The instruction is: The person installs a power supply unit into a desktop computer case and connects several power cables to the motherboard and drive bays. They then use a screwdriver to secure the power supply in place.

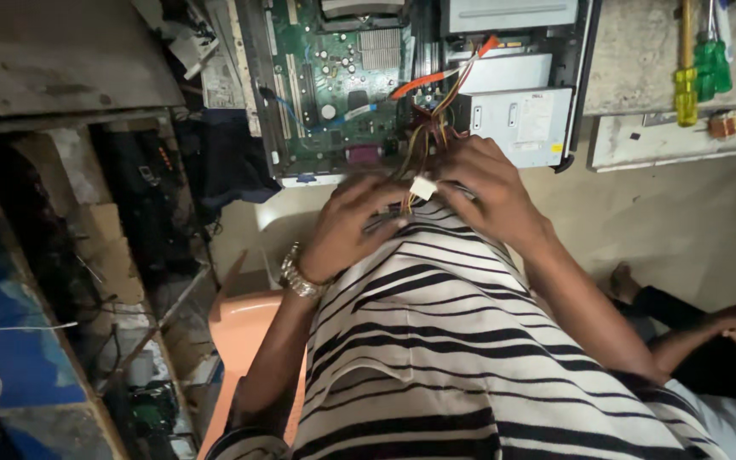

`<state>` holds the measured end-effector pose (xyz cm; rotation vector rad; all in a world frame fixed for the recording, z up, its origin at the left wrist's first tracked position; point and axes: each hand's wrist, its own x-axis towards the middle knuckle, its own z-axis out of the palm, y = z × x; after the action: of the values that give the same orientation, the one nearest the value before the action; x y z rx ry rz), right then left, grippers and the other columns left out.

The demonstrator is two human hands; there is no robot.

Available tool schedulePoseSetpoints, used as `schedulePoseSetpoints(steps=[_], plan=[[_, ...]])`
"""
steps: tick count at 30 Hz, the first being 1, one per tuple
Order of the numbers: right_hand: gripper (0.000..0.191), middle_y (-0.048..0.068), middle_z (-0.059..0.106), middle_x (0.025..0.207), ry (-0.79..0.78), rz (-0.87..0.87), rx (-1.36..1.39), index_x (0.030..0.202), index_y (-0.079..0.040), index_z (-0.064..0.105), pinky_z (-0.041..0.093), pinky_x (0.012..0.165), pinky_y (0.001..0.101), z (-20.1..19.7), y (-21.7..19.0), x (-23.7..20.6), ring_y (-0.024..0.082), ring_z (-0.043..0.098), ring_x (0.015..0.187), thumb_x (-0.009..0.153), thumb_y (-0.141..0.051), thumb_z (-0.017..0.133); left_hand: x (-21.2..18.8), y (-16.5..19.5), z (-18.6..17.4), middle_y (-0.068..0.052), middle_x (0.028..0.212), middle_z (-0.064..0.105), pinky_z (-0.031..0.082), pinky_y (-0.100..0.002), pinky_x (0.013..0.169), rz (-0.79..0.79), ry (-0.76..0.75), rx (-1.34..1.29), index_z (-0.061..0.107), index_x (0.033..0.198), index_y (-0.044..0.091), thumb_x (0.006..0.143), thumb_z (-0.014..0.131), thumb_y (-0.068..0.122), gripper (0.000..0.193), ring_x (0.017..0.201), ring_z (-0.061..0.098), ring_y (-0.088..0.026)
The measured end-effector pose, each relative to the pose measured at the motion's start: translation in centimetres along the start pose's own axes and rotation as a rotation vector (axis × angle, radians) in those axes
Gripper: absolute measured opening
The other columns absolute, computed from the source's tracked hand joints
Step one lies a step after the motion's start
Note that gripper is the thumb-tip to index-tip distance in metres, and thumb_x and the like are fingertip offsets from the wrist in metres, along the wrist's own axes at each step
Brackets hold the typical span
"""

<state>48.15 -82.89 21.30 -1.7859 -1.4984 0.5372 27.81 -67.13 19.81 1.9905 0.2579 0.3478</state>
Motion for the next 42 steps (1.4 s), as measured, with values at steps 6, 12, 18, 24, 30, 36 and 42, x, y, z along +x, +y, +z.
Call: schedulePoseSetpoints(steps=[6,12,18,24,30,36,42], plan=[[0.029,0.007,0.07,0.099,0.459,0.377,0.48,0.135,0.002,0.057,0.057,0.077,0.0281,-0.1,2.5,0.3,0.016,0.072,0.089,0.107,0.0,0.066,-0.7,-0.3,2.1,-0.009,0.108,0.067,0.057,-0.035,0.09,-0.11,0.019,-0.171,0.063,0.128,0.008,0.089,0.069,-0.002,0.041,0.099,0.067,-0.023],[0.013,0.015,0.072,0.092,0.666,0.373,0.565,0.125,0.002,0.055,0.053,0.071,0.0273,-2.3,5.9,0.4,0.019,0.072,0.08,0.118,0.0,0.065,-2.0,-1.7,1.6,-0.01,0.107,0.069,0.057,-0.033,0.088,-0.229,0.076,-0.204,0.06,0.122,0.005,0.085,0.068,-0.005,0.039,0.095,0.069,-0.022],[0.014,0.016,0.077,0.091,0.779,0.436,0.589,0.123,-0.002,0.053,0.05,0.061,0.0272,-2.4,8.0,0.3,0.013,0.061,0.068,0.114,0.003,0.061,-2.5,-2.7,2.3,-0.008,0.099,0.07,0.056,-0.031,0.085,-0.327,0.084,-0.232,0.062,0.117,0.005,0.084,0.068,-0.006,0.035,0.091,0.07,-0.018],[0.015,0.015,0.076,0.094,0.753,0.438,0.53,0.127,-0.002,0.055,0.051,0.064,0.0277,-2.4,10.9,1.4,0.013,0.065,0.07,0.115,0.006,0.062,-3.2,-4.9,2.4,-0.007,0.106,0.071,0.056,-0.027,0.08,-0.362,0.208,-0.624,0.061,0.116,0.003,0.091,0.057,-0.01,0.029,0.091,0.066,-0.013],[0.014,0.01,0.072,0.092,0.46,0.464,0.16,0.121,0.001,0.062,0.053,0.07,0.0265,-3.6,10.6,0.2,0.014,0.069,0.079,0.108,0.005,0.063,-0.7,-5.7,1.3,-0.011,0.106,0.072,0.059,-0.031,0.078,-0.513,0.476,-1.082,0.065,0.115,-0.003,0.102,0.061,-0.005,0.014,0.088,0.069,-0.018],[0.027,0.019,0.068,0.117,0.308,0.397,-0.348,0.126,0.001,0.064,0.054,0.086,0.0396,-4.2,8.5,-0.1,0.033,0.067,0.098,0.1,-0.001,0.073,1.0,-3.6,0.6,-0.011,0.113,0.073,0.06,-0.03,0.093,-0.363,0.343,-1.045,0.066,0.124,-0.004,0.098,0.07,-0.001,0.027,0.098,0.071,-0.016],[0.041,0.021,0.057,0.14,0.156,0.377,-0.543,0.13,-0.001,0.063,0.04,0.105,0.0537,-4.0,7.0,0.4,0.042,0.053,0.125,0.092,-0.009,0.077,1.9,-3.3,2.4,-0.007,0.103,0.073,0.058,-0.027,0.082,-0.363,0.429,-0.816,0.067,0.12,-0.003,0.1,0.071,-0.003,0.021,0.09,0.07,-0.013]])
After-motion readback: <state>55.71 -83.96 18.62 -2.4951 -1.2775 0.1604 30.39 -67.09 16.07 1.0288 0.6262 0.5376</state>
